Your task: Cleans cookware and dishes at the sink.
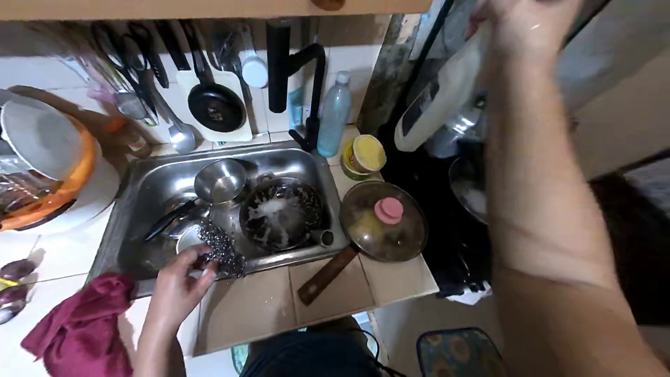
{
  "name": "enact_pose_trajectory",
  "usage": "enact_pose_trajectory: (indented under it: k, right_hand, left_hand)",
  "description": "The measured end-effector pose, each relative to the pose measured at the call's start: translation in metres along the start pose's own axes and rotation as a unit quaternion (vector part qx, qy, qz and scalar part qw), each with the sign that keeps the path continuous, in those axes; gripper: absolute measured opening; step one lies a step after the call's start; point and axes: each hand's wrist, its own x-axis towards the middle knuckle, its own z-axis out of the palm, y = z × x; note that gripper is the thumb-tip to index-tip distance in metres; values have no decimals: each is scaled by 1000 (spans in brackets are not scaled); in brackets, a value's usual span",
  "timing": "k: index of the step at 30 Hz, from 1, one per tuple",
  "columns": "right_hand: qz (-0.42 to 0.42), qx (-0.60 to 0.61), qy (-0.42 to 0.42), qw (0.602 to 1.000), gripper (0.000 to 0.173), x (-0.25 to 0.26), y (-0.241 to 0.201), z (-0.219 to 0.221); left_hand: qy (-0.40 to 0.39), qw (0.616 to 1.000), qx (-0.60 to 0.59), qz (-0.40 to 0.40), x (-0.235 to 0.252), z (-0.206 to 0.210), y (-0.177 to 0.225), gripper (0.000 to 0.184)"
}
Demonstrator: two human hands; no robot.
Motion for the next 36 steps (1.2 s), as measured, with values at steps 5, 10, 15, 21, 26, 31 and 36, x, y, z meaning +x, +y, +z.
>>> enact_pose_trajectory:
  k: [5,10,15,21,26,31,36]
  right_hand:
    - [17,46,113,992,65,46,114,51]
    - [84,52,174,980,79,66,185,111]
    - [102,69,169,978,88,52,218,160]
    - [177,41,168,969,81,40,222,203]
    - [159,45,9,986,99,37,228,211]
    - [170,-87,-172,966,73,39,239,202]
    - [176,-166,-281,929,77,31,205,169]
  left_hand:
    - [20,999,26,-42,-8,16,29,33]
    - [4,991,48,-126,-26,4,56,30]
    - [16,980,53,-189,-46,-6,68,31]
    - [41,976,72,-199,-50,-6,73,30]
    - [58,975,78,-199,-47,-1,78,29]
    - [78,977,98,-170,-52,0,69,30]
    - [109,978,121,-130,-54,1,43,36]
